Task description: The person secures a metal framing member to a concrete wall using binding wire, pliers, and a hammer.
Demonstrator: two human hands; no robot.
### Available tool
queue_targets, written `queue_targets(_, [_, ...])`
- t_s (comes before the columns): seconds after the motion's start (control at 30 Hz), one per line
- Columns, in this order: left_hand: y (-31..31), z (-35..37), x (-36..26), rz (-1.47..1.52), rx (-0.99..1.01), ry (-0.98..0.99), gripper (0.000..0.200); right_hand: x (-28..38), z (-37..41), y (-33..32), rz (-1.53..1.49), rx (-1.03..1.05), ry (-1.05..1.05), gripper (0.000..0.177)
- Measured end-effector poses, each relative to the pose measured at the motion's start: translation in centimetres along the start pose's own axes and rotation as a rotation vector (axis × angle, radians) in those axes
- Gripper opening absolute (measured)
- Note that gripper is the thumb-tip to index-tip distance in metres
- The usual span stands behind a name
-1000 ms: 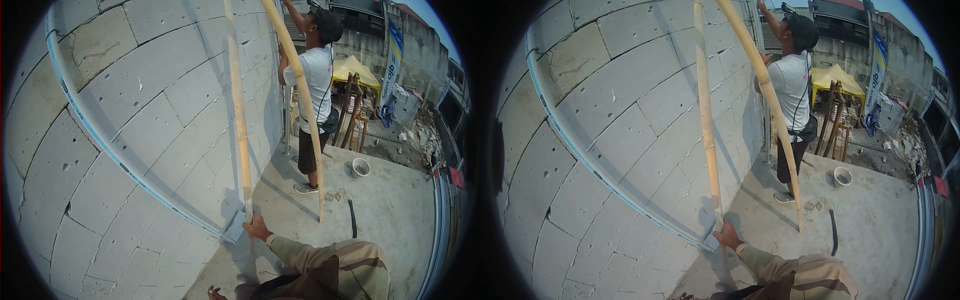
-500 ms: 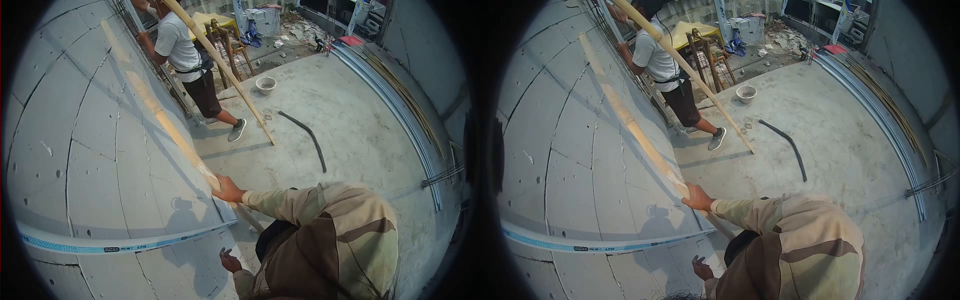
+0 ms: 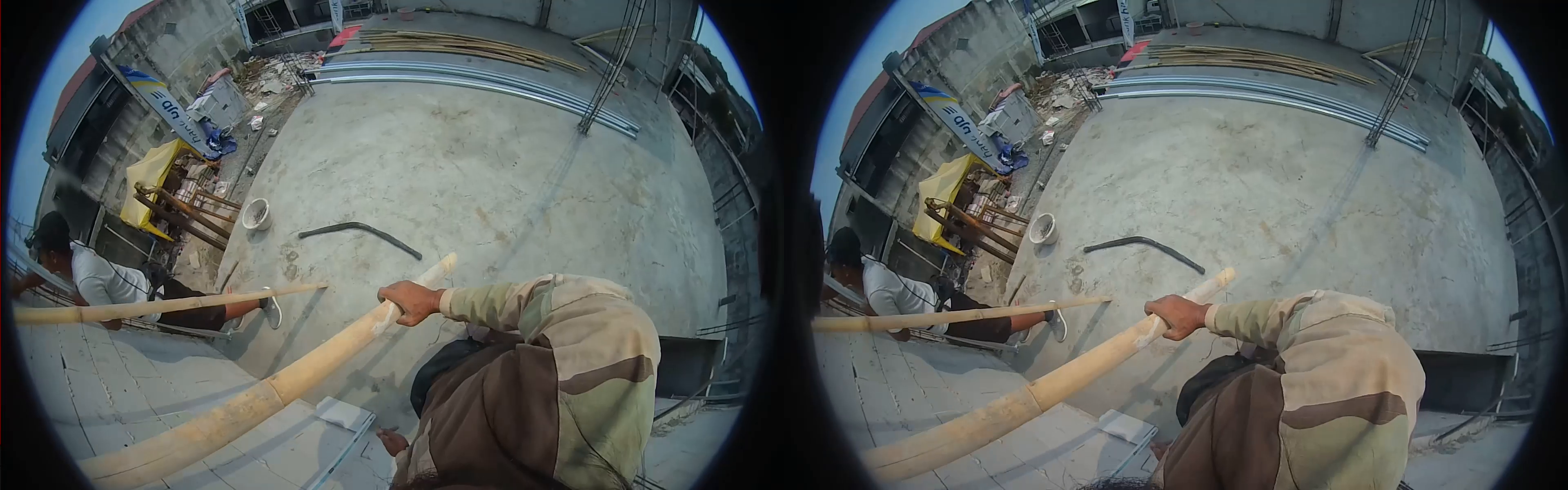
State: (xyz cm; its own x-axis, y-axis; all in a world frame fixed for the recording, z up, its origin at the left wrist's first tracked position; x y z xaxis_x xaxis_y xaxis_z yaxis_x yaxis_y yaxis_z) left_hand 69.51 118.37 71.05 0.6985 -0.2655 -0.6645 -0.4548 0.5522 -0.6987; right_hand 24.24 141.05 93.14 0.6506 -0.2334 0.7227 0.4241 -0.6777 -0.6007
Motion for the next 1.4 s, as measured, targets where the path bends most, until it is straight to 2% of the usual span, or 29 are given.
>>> queue_targets(0.2, [15.4,-0.7,-14.6,-0.162,0.121,-0.12,0.082,-19.4,19.9,-23.1,0.225,0.179,0.326,0.038])
queue_targets(0.3, [21.3,0.2,-22.0,-0.247,0.155,-0.203,0.081,-24.4,25.3,-34.3,0.28,0.106,0.485,0.04])
queue_targets(0.47, [31.9,-2.5,-35.5,-0.347,0.21,-0.241,0.078,-35.1,27.1,-47.6,0.257,0.043,0.682,0.044])
queue_targets(0.57, [38.7,-7.1,-42.4,-0.431,0.228,-0.246,0.076,-43.6,26.3,-53.1,0.468,-0.125,1.012,0.042])
queue_targets(0.6, [41.4,-8.9,-45.1,-0.458,0.239,-0.247,0.076,-46.5,25.3,-55.1,0.467,-0.128,1.035,0.042])
queue_targets(0.67, [47.0,-13.5,-50.8,-0.506,0.255,-0.237,0.075,-52.0,24.1,-58.9,0.55,-0.194,1.228,0.041])
queue_targets(0.7, [50.0,-16.1,-54.2,-0.511,0.264,-0.23,0.074,-54.1,23.2,-61.0,0.569,-0.242,1.26,0.036])
queue_targets(0.73, [53.4,-18.9,-58.0,-0.498,0.265,-0.227,0.074,-56.4,22.0,-63.5,0.583,-0.261,1.287,0.036])
queue_targets(0.8, [60.5,-24.5,-66.4,-0.411,0.262,-0.237,0.073,-59.6,20.5,-67.9,0.577,-0.309,1.472,0.031])
queue_targets(0.93, [77.3,-34.6,-88.1,0.033,0.179,-0.198,0.071,-65.5,17.4,-78.3,0.611,-0.441,1.571,0.028])
queue_targets(1.0, [86.6,-38.8,-101.1,0.221,0.205,0.018,0.07,-69.8,16.0,-83.3,0.587,-0.451,1.623,0.031])
queue_targets(1.03, [90.0,-40.4,-108.1,0.006,0.338,0.207,0.071,-72.6,15.2,-85.4,0.58,-0.46,1.634,0.031])
queue_targets(1.1, [94.4,-38.2,-124.1,-0.038,0.329,0.423,0.066,-79.1,13.7,-90.2,0.55,-0.48,1.624,0.033])
queue_targets(1.13, [96.7,-37.6,-129.7,-0.122,0.299,0.543,0.064,-82.8,12.8,-92.5,0.537,-0.471,1.631,0.033])
queue_targets(1.23, [104.0,-37.9,-138.7,-0.092,0.184,0.564,0.065,-94.9,8.8,-100.4,0.489,-0.491,1.608,0.036])
queue_targets(1.27, [107.2,-37.8,-140.8,-0.083,0.198,0.446,0.065,-99.7,7.0,-105.4,0.5,-0.501,1.577,0.036])
queue_targets(1.3, [109.1,-38.8,-139.4,-0.108,0.209,0.324,0.065,-103.3,5.0,-108.2,0.479,-0.493,1.556,0.035])
queue_targets(1.37, [115.3,-41.1,-133.1,0.074,0.316,-0.006,0.077,-109.9,0.6,-113.5,0.433,-0.464,1.523,0.035])
queue_targets(1.4, [116.2,-39.3,-132.4,0.026,0.304,-0.094,0.079,-113.3,-1.9,-117.1,0.424,-0.45,1.498,0.035])
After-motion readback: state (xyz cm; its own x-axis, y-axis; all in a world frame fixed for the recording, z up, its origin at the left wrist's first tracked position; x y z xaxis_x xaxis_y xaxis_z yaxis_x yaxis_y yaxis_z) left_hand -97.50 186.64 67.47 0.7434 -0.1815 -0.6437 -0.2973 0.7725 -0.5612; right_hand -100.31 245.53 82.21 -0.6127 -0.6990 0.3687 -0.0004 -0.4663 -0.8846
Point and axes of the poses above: each hand's wrist, its own z-axis away from the middle knuckle, its own y-axis out of the palm, x = y × z, the point moved 2 cm from there along -z, towards the middle knuckle, and after that the axes turned 6 degrees about -x, right-handed, at the moved point
